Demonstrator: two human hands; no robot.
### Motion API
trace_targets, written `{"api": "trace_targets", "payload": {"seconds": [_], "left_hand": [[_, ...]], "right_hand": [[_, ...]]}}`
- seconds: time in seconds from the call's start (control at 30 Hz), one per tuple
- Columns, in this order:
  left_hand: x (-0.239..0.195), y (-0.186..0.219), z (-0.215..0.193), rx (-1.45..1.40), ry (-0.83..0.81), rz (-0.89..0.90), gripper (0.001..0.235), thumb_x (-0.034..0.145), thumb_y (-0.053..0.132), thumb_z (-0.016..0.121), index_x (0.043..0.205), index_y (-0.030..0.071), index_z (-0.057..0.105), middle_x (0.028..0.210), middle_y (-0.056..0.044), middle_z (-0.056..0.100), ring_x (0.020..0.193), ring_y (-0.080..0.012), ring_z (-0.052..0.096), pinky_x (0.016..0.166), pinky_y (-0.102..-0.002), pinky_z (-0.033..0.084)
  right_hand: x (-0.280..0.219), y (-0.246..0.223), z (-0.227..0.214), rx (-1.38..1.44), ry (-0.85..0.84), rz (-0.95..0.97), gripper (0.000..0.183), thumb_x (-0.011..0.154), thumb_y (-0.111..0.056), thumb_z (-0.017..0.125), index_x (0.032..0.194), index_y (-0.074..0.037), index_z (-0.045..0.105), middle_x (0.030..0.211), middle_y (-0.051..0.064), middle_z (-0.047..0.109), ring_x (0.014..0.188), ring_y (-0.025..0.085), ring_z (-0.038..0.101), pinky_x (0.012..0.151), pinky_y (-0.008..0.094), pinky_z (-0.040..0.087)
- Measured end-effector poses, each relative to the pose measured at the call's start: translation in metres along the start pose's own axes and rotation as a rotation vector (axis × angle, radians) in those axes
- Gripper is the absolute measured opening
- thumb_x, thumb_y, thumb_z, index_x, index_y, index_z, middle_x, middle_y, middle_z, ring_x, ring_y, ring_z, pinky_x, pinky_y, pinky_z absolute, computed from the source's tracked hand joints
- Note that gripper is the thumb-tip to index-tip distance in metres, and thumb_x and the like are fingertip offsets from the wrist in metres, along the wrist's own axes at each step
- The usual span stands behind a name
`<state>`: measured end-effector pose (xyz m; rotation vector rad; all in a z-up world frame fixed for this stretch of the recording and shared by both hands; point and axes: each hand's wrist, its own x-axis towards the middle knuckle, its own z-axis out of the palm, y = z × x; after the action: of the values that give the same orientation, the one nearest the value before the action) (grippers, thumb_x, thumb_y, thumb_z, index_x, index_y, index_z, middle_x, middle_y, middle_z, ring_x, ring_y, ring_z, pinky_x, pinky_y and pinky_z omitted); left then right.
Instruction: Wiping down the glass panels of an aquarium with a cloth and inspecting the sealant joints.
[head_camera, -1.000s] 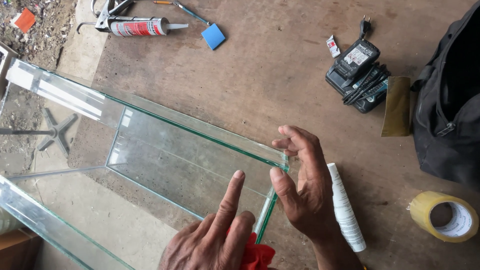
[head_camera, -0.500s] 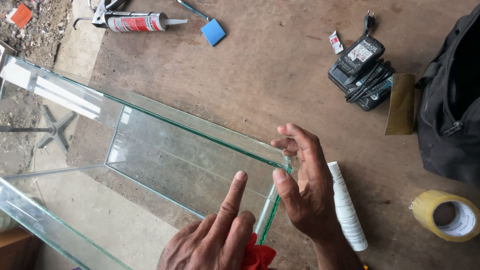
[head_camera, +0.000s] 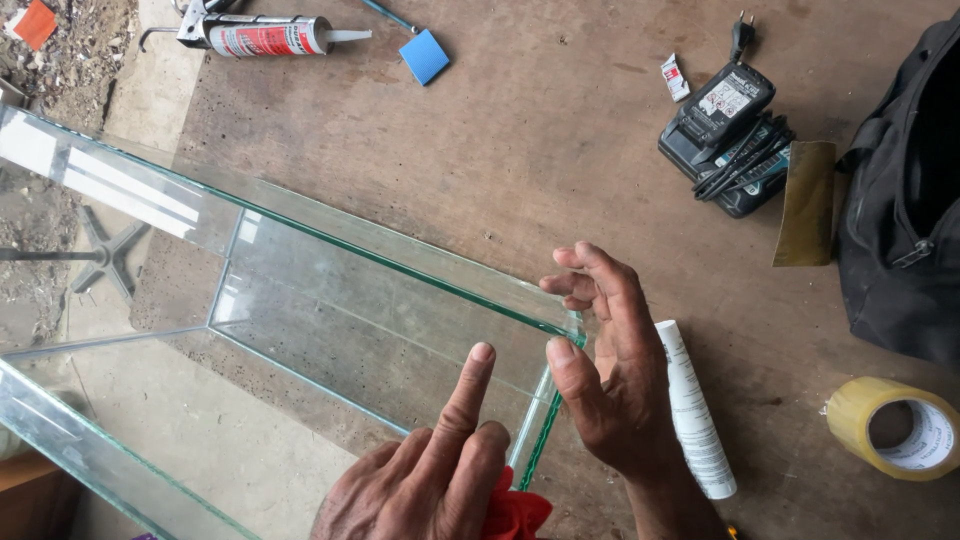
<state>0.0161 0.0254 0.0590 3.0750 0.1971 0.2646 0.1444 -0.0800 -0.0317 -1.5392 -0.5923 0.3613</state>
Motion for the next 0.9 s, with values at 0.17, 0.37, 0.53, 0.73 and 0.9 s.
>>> {"api": "trace_targets", "payload": {"seconds": [0.17,0.37,0.53,0.73,0.9], "left_hand": [[0.001,0.001,-0.001,-0.003,-0.008,-0.013,0.037,0.104,0.040,0.040,0.076,0.017,0.049,0.148,-0.013,0.060,0.038,-0.0098,0.046,0.036,-0.026,0.032],[-0.001,-0.001,0.000,-0.018,-0.029,-0.006,0.044,0.106,0.048,0.035,0.077,0.018,0.048,0.150,-0.014,0.058,0.040,-0.0101,0.047,0.037,-0.026,0.033],[-0.001,-0.001,0.001,-0.010,-0.025,-0.011,0.044,0.105,0.050,0.036,0.079,0.018,0.050,0.149,-0.013,0.059,0.040,-0.0103,0.048,0.037,-0.026,0.033],[-0.002,-0.001,-0.002,-0.018,-0.043,0.015,0.042,0.106,0.048,0.038,0.083,0.016,0.052,0.152,-0.017,0.055,0.041,-0.0098,0.050,0.037,-0.026,0.035],[-0.005,-0.006,-0.002,0.012,-0.088,0.094,0.014,0.104,0.018,0.049,0.091,0.016,0.053,0.155,-0.020,0.050,0.042,-0.0067,0.051,0.038,-0.024,0.037]], "right_hand": [[0.001,-0.001,-0.001,-0.012,-0.014,-0.014,0.063,0.097,-0.035,0.048,0.150,-0.002,0.034,0.145,0.019,0.054,0.122,0.026,0.065,0.102,0.040,0.052],[0.001,0.000,0.000,-0.012,-0.008,-0.009,0.064,0.096,-0.034,0.048,0.149,-0.002,0.035,0.144,0.019,0.055,0.121,0.026,0.065,0.101,0.040,0.052],[0.001,0.002,0.000,0.011,-0.005,-0.005,0.064,0.096,-0.035,0.048,0.150,-0.003,0.035,0.145,0.018,0.054,0.122,0.026,0.065,0.102,0.040,0.051],[-0.012,0.017,0.005,0.075,0.101,-0.060,0.065,0.102,-0.049,0.046,0.148,-0.003,0.039,0.144,0.018,0.056,0.122,0.027,0.066,0.104,0.040,0.054],[-0.046,0.040,0.009,0.288,0.335,-0.258,0.054,0.116,-0.046,0.043,0.153,-0.007,0.044,0.148,0.019,0.060,0.141,0.030,0.061,0.117,0.041,0.052]]}}
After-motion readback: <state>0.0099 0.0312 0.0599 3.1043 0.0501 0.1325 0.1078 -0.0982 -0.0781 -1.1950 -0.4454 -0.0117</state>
